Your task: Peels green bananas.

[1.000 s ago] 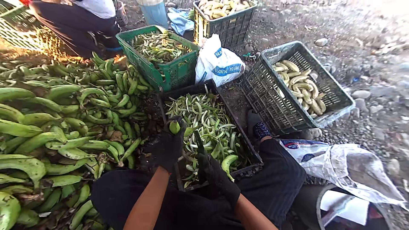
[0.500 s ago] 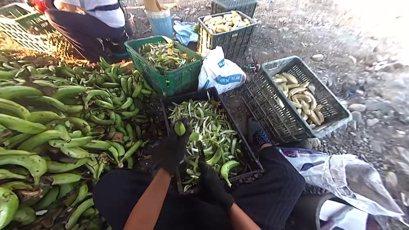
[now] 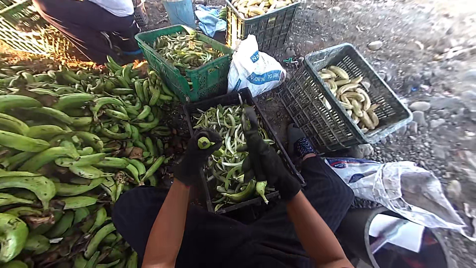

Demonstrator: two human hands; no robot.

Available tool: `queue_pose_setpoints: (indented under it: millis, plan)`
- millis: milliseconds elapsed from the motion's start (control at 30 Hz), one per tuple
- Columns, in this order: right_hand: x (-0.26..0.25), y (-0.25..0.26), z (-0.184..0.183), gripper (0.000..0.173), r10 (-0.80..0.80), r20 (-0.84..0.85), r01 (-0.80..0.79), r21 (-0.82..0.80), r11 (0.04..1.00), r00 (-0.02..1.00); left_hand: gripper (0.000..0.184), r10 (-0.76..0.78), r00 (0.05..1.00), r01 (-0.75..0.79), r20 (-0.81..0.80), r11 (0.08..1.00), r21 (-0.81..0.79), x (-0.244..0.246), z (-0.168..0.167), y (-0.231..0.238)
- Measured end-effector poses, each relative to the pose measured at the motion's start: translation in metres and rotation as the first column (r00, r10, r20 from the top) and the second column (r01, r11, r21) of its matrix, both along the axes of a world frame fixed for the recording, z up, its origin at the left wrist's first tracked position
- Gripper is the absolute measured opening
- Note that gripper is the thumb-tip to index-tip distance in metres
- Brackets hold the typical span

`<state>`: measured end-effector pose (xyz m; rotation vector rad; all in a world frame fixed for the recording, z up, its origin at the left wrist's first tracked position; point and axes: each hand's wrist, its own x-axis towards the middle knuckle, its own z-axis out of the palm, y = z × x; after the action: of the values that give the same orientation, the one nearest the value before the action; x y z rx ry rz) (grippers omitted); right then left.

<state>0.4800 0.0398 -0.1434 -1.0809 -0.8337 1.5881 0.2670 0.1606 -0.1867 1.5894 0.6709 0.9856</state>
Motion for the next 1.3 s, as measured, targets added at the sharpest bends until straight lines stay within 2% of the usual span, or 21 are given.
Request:
queue_pose_setpoints:
  millis: [67, 133, 167, 200, 233, 267, 300, 333, 400, 500, 600, 700, 800, 900, 1000, 1033, 1133, 1200, 1267, 1300]
  plan:
    - [0.014, 0.013, 0.010, 0.071, -0.024, -0.040, 0.030, 0.165, 0.986, 0.999, 0.017, -0.056, 0.998, 0.056, 0.000, 0.997, 0.050, 0.003, 0.004, -0.001]
    - [0.017, 0.019, 0.010, 0.073, -0.046, -0.011, 0.047, 0.173, 0.984, 0.999, 0.013, -0.064, 0.998, 0.066, -0.021, 0.994, 0.091, 0.005, 0.008, -0.003]
    - [0.016, 0.019, 0.004, 0.068, 0.001, 0.090, -0.011, 0.106, 0.994, 0.996, 0.010, -0.075, 0.997, 0.078, -0.031, 0.990, 0.120, 0.005, 0.009, -0.003]
    - [0.015, 0.017, -0.006, 0.063, 0.139, 0.298, -0.143, -0.009, 0.990, 0.944, 0.006, -0.093, 0.995, 0.097, -0.033, 0.985, 0.145, 0.005, 0.010, -0.001]
    - [0.014, 0.014, -0.019, 0.064, 0.355, 0.485, -0.301, -0.187, 0.935, 0.800, 0.006, -0.089, 0.995, 0.094, -0.037, 0.980, 0.175, 0.007, 0.009, 0.000]
    - [0.012, 0.009, -0.032, 0.070, 0.514, 0.546, -0.368, -0.361, 0.857, 0.662, 0.006, -0.081, 0.996, 0.086, -0.034, 0.977, 0.193, 0.009, 0.009, 0.001]
    - [0.010, 0.003, -0.042, 0.073, 0.583, 0.545, -0.376, -0.450, 0.810, 0.603, 0.006, -0.077, 0.997, 0.080, -0.023, 0.976, 0.205, 0.011, 0.009, 0.004]
    - [0.011, -0.001, -0.049, 0.074, 0.574, 0.530, -0.346, -0.471, 0.812, 0.624, 0.006, -0.065, 0.998, 0.064, -0.001, 0.979, 0.191, 0.015, 0.009, 0.007]
    - [0.018, -0.009, -0.054, 0.075, 0.420, 0.524, -0.206, -0.418, 0.885, 0.741, 0.015, 0.013, 1.000, -0.013, 0.011, 0.996, 0.084, 0.021, 0.005, 0.010]
    - [0.026, -0.017, -0.064, 0.067, 0.120, 0.589, -0.004, -0.194, 0.981, 0.799, 0.041, 0.108, 0.994, -0.110, -0.017, 0.980, -0.168, 0.023, 0.000, 0.009]
    - [0.036, -0.015, -0.071, 0.069, -0.053, 0.671, -0.046, 0.128, 0.991, 0.739, 0.050, 0.089, 0.996, -0.084, 0.003, 0.941, -0.328, 0.022, 0.002, 0.007]
    - [0.035, -0.004, -0.064, 0.069, -0.098, 0.829, -0.198, 0.244, 0.949, 0.550, 0.057, 0.023, 0.999, -0.032, -0.031, 0.942, -0.335, 0.019, 0.000, 0.000]
    - [0.022, 0.010, -0.046, 0.067, -0.052, 0.926, -0.287, 0.168, 0.943, 0.373, 0.083, 0.028, 0.995, 0.006, 0.100, 0.943, -0.332, 0.017, -0.007, -0.008]
    - [0.005, 0.015, -0.049, 0.065, -0.159, 0.961, -0.346, 0.232, 0.909, 0.227, 0.092, -0.006, 0.983, 0.075, 0.181, 0.922, -0.380, 0.008, -0.013, -0.016]
    - [-0.007, 0.015, -0.056, 0.060, -0.293, 0.929, -0.323, 0.355, 0.878, 0.224, 0.097, 0.023, 0.978, 0.060, 0.207, 0.921, -0.386, 0.004, -0.009, -0.018]
    - [-0.010, 0.016, -0.056, 0.058, -0.279, 0.932, -0.295, 0.341, 0.893, 0.233, 0.098, 0.026, 0.977, 0.059, 0.211, 0.919, -0.389, 0.004, -0.009, -0.018]
    - [-0.025, 0.026, -0.050, 0.053, -0.101, 0.952, -0.135, 0.146, 0.980, 0.290, 0.096, 0.140, 0.965, -0.028, 0.223, 0.896, -0.443, 0.012, -0.011, -0.020]
    - [-0.037, 0.039, -0.054, 0.054, -0.109, 0.954, 0.020, 0.107, 0.994, 0.280, 0.086, 0.304, 0.945, -0.228, 0.122, 0.876, -0.425, 0.019, -0.014, -0.021]
    - [-0.042, 0.053, -0.056, 0.056, -0.082, 0.950, 0.154, 0.036, 0.987, 0.302, 0.070, 0.459, 0.876, -0.479, -0.146, 0.800, -0.360, 0.028, -0.011, -0.024]
    - [-0.040, 0.061, -0.054, 0.058, -0.062, 0.940, 0.195, -0.005, 0.981, 0.335, 0.067, 0.474, 0.849, -0.527, -0.234, 0.792, -0.308, 0.031, -0.009, -0.025]
